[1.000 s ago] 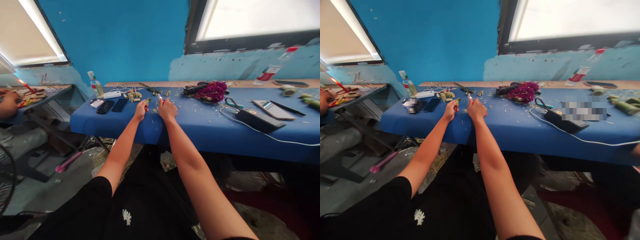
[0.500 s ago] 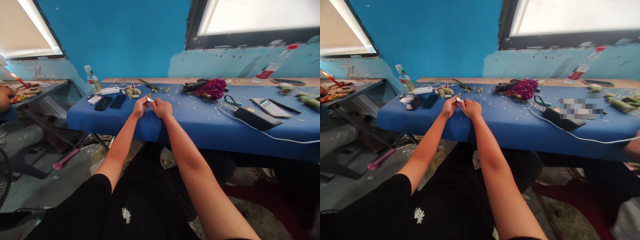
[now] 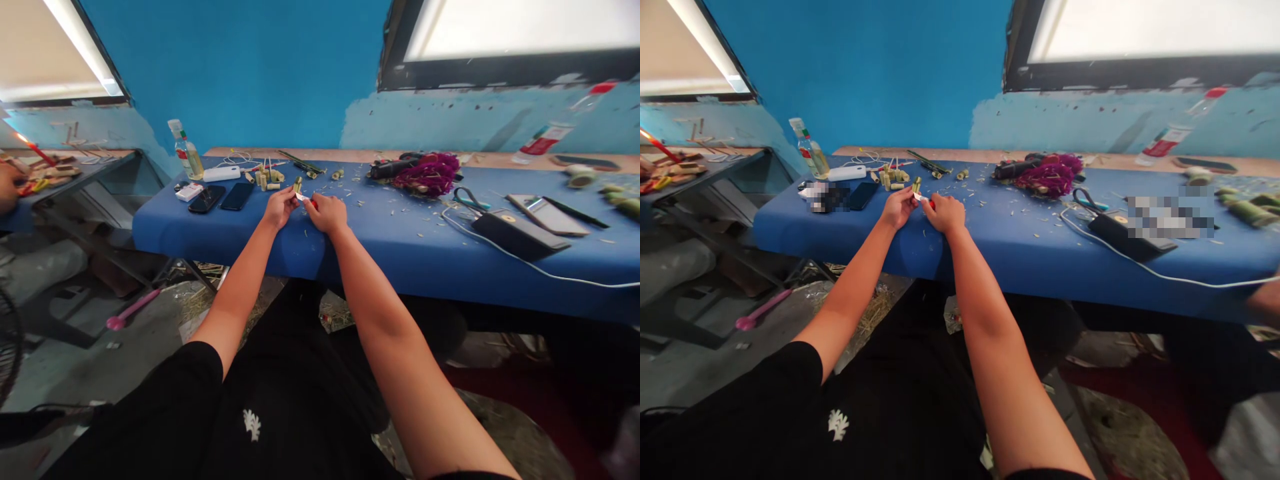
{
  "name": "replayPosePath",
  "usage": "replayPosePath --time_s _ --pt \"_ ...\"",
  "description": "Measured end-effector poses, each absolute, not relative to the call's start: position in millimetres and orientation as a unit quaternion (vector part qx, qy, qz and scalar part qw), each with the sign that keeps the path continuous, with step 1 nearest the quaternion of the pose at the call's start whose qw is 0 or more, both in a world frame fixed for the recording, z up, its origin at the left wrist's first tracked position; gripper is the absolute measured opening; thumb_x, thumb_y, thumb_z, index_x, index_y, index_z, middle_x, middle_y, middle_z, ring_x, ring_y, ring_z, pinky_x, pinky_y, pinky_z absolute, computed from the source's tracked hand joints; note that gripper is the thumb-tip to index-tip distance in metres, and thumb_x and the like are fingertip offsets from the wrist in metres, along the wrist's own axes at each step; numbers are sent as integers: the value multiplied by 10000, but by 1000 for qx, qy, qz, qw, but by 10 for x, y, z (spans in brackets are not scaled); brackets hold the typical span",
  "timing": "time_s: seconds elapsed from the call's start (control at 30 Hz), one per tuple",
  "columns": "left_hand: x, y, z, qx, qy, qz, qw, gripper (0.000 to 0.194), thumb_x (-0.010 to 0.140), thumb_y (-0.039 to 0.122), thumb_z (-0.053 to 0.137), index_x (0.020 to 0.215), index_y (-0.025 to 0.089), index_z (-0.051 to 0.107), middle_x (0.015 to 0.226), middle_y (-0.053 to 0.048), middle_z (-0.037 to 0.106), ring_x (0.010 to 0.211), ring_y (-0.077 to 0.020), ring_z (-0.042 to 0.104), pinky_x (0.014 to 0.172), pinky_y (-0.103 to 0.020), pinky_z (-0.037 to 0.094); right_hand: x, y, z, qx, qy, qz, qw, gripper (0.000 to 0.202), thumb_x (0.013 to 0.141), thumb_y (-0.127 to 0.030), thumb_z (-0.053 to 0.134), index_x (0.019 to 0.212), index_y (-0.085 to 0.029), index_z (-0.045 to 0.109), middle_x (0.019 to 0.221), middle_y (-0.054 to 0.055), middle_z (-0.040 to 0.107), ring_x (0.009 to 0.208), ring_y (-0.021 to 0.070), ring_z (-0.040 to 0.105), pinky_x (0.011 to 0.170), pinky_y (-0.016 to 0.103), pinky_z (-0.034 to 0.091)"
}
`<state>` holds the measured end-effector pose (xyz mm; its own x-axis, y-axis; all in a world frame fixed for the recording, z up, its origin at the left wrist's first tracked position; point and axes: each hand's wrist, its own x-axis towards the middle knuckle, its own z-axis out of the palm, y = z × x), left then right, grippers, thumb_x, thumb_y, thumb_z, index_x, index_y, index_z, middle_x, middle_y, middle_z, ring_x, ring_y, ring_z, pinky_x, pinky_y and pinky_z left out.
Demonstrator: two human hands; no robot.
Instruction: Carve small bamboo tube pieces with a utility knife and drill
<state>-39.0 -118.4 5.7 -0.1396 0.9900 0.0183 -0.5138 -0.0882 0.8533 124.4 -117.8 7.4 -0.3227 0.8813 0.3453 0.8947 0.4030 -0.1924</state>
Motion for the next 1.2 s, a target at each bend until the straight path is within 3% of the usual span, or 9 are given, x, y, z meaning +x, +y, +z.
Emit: replayPosePath --time_s 0.27,0.6,0.7,0.9,1.2 --pt "-377 -1185 46 315 368 656 579 323 1101 124 544 810 143 681 758 -36 681 710 -113 657 833 -257 591 1246 -1164 61 -545 -815 -21 196 579 1158 -545 326 1193 -204 791 1153 158 832 1010 311 726 771 340 391" --pt "-399 -1177 68 320 362 662 573 308 1058 34 597 776 139 666 702 10 590 568 -48 487 598 -192 411 1247 -1145 39 -548 -812 -27 199 634 1162 -583 301 1210 -213 813 1140 157 833 994 314 739 791 346 414" --pt "-411 -1180 78 323 362 658 576 346 1062 24 573 746 133 664 672 9 575 555 -44 471 575 -181 392 1245 -1145 44 -549 -812 -29 197 627 1166 -588 303 1222 -219 807 1144 154 834 1005 315 742 789 342 408" --pt "-434 -1192 91 331 374 632 593 298 1045 9 577 811 107 735 727 -45 693 548 -50 461 548 -176 380 1246 -1155 73 -575 -793 -18 200 632 1185 -597 271 1238 -222 777 1181 156 830 1019 316 745 791 342 403" --pt "-466 -1118 89 311 389 620 606 246 1028 18 589 853 123 726 712 -32 679 559 -64 478 563 -187 396 1199 -1229 80 -586 -778 -37 223 586 1189 -601 298 1305 -217 726 1256 162 821 1067 325 751 829 350 419"
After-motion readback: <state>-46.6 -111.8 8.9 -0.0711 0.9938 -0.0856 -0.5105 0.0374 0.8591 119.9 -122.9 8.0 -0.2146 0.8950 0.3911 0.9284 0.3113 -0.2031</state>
